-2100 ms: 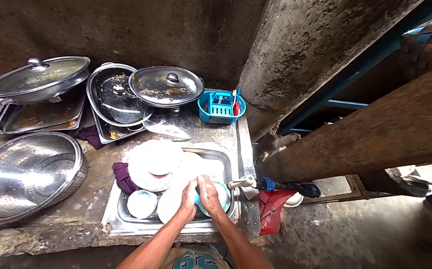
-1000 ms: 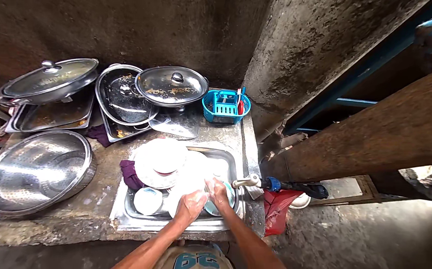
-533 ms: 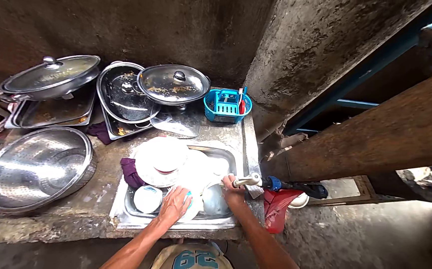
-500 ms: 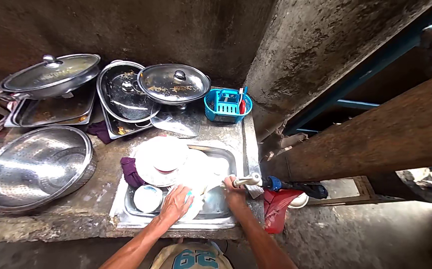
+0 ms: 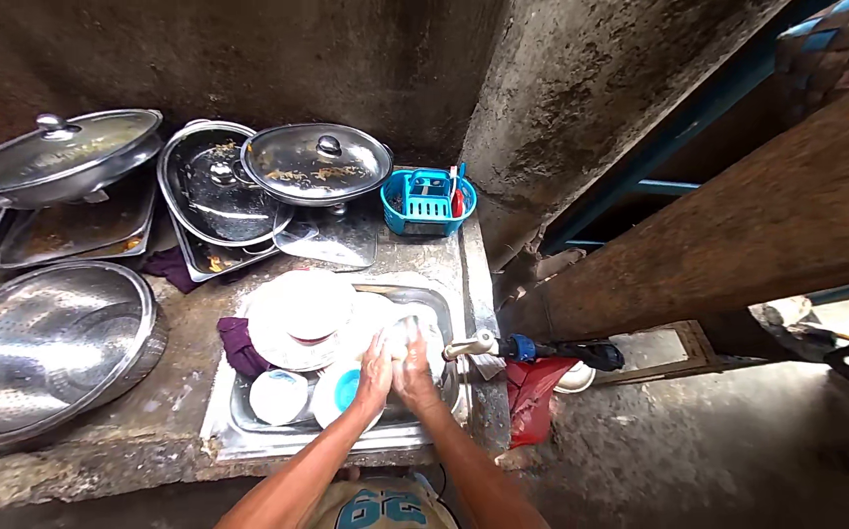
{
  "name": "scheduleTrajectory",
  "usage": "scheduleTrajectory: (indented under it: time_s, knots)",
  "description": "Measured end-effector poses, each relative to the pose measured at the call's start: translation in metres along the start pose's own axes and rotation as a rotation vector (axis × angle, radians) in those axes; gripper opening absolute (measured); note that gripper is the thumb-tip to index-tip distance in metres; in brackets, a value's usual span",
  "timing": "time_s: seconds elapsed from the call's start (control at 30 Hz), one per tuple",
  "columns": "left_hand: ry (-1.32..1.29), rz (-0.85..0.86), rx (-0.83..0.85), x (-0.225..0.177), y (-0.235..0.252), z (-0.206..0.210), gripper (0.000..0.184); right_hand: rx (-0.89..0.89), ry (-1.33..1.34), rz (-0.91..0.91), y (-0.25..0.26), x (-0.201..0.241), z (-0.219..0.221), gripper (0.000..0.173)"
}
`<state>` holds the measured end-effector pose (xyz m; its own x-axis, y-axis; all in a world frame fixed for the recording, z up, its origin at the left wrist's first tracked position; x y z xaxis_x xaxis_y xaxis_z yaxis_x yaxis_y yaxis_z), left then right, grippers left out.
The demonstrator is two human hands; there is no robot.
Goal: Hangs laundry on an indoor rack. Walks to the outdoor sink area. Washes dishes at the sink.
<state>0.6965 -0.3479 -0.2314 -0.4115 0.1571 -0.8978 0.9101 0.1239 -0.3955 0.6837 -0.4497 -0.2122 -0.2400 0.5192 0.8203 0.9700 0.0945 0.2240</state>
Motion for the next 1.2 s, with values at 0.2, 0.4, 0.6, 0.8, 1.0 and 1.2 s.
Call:
scheduleTrajectory:
  time_s: [0.2, 0.4, 0.6, 0.8, 1.0, 1.2]
  knots:
    - [0.263, -0.056, 0.025, 0.008, 0.001, -0.037, 0.046, 0.666, -0.375, 0.0, -0.012, -0.008, 0.023, 0.047]
    - [0.16, -0.218, 0.065, 0.026, -0.004, -0.03, 0.048, 0.5, 0.062, 0.005, -0.005, 0.006, 0.047, 0.051]
    - [0.036, -0.491, 0.198, 0.029, 0.001, -0.061, 0.047, 0.833, -0.282, -0.331, -0.034, 0.032, 0.032, 0.037]
    - [-0.3, -0.259, 0.151, 0.035, 0.008, -0.055, 0.057, 0.156, 0.497, 0.053, 0.004, 0.038, -0.017, 0.03]
    - [-0.457, -0.243, -0.201, 0.044, -0.019, -0.057, 0.041, -0.229, 0.022, 0.725, 0.003, -0.05, -0.028, 0.049]
    - [-0.177, -0.004, -0.166, 0.01, -0.018, -0.049, 0.031, -0.264, -0.077, -0.081, -0.016, 0.027, 0.016, 0.032]
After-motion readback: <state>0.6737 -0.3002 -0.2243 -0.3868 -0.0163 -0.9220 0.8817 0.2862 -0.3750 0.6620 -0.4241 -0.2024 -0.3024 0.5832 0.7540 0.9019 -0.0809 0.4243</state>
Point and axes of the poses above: each hand's wrist, its own y-axis towards the middle knuckle, its own z-axis out of the palm, x = y × z, the point moved 9 cm from there along y, towards the middle knuckle, and after that the axes turned 10 degrees about -z, right-handed, at the moved point
